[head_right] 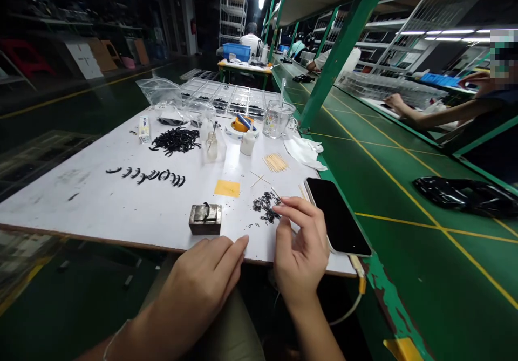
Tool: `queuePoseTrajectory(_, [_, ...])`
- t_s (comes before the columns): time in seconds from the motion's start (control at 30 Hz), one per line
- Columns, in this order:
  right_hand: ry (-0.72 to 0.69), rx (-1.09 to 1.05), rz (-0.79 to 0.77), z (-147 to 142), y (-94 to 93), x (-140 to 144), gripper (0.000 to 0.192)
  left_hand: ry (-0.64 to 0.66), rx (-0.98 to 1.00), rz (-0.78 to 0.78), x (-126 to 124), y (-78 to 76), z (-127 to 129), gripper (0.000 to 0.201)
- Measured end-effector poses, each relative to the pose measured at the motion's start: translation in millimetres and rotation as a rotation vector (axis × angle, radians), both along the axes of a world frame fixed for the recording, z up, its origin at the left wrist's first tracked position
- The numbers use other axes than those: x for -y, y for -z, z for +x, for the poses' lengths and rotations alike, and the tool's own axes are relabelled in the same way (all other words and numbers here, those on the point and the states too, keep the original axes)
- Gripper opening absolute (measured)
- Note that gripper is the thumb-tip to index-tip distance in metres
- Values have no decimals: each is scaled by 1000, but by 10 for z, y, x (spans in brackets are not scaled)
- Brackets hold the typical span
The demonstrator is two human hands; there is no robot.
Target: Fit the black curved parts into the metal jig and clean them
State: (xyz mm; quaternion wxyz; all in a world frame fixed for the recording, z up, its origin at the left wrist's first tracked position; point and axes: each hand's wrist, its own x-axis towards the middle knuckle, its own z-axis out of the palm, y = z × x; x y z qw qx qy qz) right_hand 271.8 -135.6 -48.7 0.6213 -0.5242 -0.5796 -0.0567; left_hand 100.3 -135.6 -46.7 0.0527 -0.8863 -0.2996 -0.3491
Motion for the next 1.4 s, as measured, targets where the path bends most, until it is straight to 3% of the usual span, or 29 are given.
queuePoseTrajectory(0.1, [-27,-64,-83,16,51,21,18,-140,-214,-39,27,17,180,45])
queuePoseTrajectory(0.23, [-58,-69,-124,37,64,48,17,-188,-299,-93,27,-9,259,39])
queuePoseTrajectory(0.37, [-79,-61,-155,46,57,65,17,-141,-257,-86,67,-40,152,26])
queuePoseTrajectory(0.67, [-89,-22,-121,-10,83,131,19,28,-132,-175,36,-42,-68,28])
queuePoseTrajectory(0.83, [-159,-57,-273,-85,102,313,19,108,-95,-50,-4,92,-86,19])
queuePoseTrajectory(0.93, [-153,-113,-396,-144,61,417,17,112,-53,-73,-4,142,-89,19])
queuePoseTrajectory(1.03, [-190,-156,-518,-192,-36,505,13,144,98,-167,10,119,-114,15])
queuePoseTrajectory(1.17, [-343,-203,-648,-242,-196,563,8,169,319,-186,58,40,-197,11])
queuePoseTrajectory(1.27, [-403,-260,-701,-285,-276,554,10,189,337,-129,75,12,-266,14])
queuePoseTrajectory(1.4, [-438,-291,-736,-336,-303,495,12,221,271,79,27,20,-318,19])
